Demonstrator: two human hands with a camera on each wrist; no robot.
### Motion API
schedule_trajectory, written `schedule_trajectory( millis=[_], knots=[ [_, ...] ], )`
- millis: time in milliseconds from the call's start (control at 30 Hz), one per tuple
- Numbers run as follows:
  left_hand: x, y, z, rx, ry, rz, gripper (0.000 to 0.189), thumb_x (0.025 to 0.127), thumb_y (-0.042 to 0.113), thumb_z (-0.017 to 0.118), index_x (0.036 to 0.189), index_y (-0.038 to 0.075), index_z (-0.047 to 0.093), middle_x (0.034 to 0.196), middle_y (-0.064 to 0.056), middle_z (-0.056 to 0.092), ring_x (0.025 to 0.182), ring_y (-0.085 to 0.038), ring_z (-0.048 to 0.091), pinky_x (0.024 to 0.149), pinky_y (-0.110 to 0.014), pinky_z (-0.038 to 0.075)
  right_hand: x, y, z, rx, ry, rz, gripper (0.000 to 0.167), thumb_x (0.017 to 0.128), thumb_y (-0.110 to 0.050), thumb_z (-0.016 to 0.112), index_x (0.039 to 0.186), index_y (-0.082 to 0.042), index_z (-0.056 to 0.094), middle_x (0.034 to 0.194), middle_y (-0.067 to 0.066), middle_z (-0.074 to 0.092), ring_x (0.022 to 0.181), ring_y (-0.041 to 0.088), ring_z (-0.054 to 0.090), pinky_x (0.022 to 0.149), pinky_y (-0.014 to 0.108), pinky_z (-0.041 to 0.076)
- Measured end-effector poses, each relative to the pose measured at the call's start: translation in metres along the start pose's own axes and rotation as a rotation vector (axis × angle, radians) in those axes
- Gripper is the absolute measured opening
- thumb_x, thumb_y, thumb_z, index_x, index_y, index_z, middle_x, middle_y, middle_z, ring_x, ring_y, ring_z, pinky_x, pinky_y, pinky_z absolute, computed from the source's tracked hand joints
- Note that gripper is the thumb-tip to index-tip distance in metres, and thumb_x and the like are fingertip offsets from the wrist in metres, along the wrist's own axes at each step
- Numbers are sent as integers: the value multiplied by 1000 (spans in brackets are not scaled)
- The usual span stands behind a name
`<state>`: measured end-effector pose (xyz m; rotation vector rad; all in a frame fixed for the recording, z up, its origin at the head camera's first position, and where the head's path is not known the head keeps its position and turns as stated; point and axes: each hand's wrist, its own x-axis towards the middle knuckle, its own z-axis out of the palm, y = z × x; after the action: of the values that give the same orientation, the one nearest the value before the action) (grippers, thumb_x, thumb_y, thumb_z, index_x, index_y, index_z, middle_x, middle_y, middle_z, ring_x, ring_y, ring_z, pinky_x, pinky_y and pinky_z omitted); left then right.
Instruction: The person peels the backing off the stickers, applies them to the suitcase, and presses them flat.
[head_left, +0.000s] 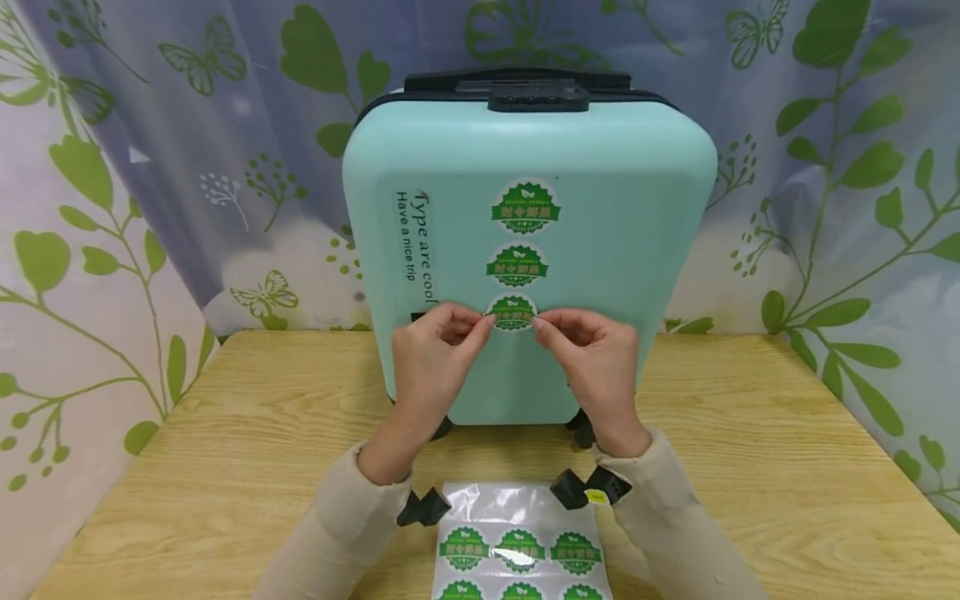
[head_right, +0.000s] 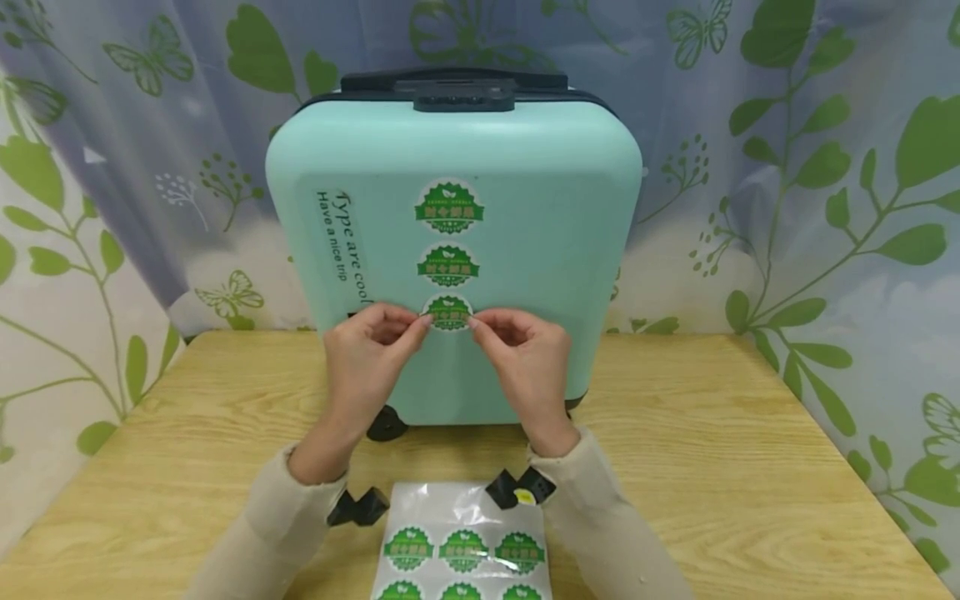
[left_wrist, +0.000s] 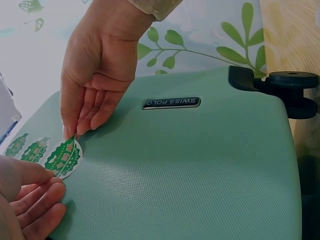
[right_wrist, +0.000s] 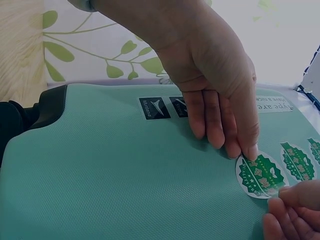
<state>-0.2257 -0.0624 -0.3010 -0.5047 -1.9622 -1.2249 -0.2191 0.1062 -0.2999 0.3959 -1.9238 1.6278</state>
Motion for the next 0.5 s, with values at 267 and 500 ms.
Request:
schedule_trajectory(
  millis=[267, 500],
  knots=[
    [0, -1, -1, 1, 2, 10, 14, 82, 15, 75, 75, 5, 69, 67, -4, 69, 55, -8, 63, 50, -21, 50, 0, 0, -1, 5, -2, -7, 10, 82, -13, 74, 84, -4, 75, 73, 10, 71, 59, 24, 65, 52, 26, 49],
    [1, 0, -2, -6, -11, 6, 15, 81, 16, 75, 74, 5, 69, 67, -4, 69, 56, -8, 63, 50, -22, 50, 0, 0, -1, -2, -5, -9, 11, 82, -15, 74, 83, -4, 75, 72, 12, 71, 57, 23, 64, 50, 25, 47]
  ],
)
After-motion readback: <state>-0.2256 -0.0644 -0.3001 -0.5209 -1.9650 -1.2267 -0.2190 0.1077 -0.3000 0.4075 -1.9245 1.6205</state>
